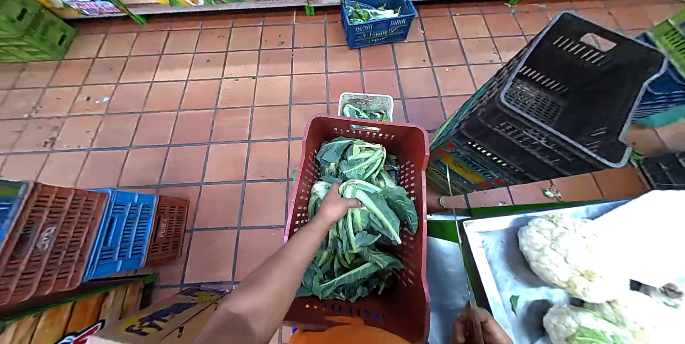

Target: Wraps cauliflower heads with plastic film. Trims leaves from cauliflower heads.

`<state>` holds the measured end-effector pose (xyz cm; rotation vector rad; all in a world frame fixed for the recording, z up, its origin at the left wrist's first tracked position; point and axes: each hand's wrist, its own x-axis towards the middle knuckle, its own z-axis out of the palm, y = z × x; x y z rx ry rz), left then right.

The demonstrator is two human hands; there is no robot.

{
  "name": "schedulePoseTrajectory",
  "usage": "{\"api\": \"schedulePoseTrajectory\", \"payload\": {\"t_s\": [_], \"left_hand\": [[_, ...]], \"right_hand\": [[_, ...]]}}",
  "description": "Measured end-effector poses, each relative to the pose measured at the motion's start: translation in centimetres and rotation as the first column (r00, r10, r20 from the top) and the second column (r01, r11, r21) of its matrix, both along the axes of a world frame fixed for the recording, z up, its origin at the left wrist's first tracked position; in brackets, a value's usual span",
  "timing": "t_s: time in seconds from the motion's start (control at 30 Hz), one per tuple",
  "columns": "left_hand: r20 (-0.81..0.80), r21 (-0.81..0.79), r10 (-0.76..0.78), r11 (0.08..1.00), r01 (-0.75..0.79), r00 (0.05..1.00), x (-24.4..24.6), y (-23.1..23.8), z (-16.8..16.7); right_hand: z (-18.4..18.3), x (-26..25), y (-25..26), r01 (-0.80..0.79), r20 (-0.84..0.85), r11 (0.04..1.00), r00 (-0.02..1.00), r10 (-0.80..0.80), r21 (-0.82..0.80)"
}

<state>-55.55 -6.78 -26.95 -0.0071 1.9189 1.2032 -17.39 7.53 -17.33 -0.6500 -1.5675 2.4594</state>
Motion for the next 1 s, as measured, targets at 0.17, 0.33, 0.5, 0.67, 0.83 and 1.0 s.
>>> {"api": "schedulePoseTrajectory", "payload": {"t_s": [0.17, 0.33, 0.5, 0.67, 0.83, 1.0], "left_hand": [[-0.410, -0.412, -0.635, 0.769, 0.488, 0.655, -3.7, 0.7, 14.9], [-0.200, -0.808, -0.977, 0.122, 0.577, -0.072, -6.3, 8.2, 21.6], [-0.202, -0.819, -0.958, 0.052, 0.572, -0.202, -5.2, 10.9, 6.7], [-0.519, -0.735, -0.854, 0.425, 0.529, -0.035, -3.7, 6.2, 2.6], [-0.516, -0.751, -0.848, 0.517, 0.410, 0.125, -5.0, 0.5, 2.9], [-0.507, -0.724, -0.848, 0.516, 0.457, 0.154, -5.0, 0.5, 2.5]], "right_hand": [[1.5, -1.4, 0.2, -0.006, 0.005, 1.000, 1.000, 0.006, 0.027], [0.2, -3.8, 0.1, 0.060, -0.064, 0.998, 0.996, -0.060, 0.002], [-1.0, -7.8, -1.6, 0.148, 0.077, 0.989, 0.986, -0.147, -0.009], [-2.0, -8.5, -3.5, 0.092, 0.392, 0.970, 0.903, -0.176, 0.224], [-4.8, -9.5, -5.6, -0.337, 0.653, 0.807, 0.753, -0.078, 0.485], [0.7, -13.7, -5.9, 0.033, 0.164, 0.473, 0.914, -0.370, 0.880]]}}
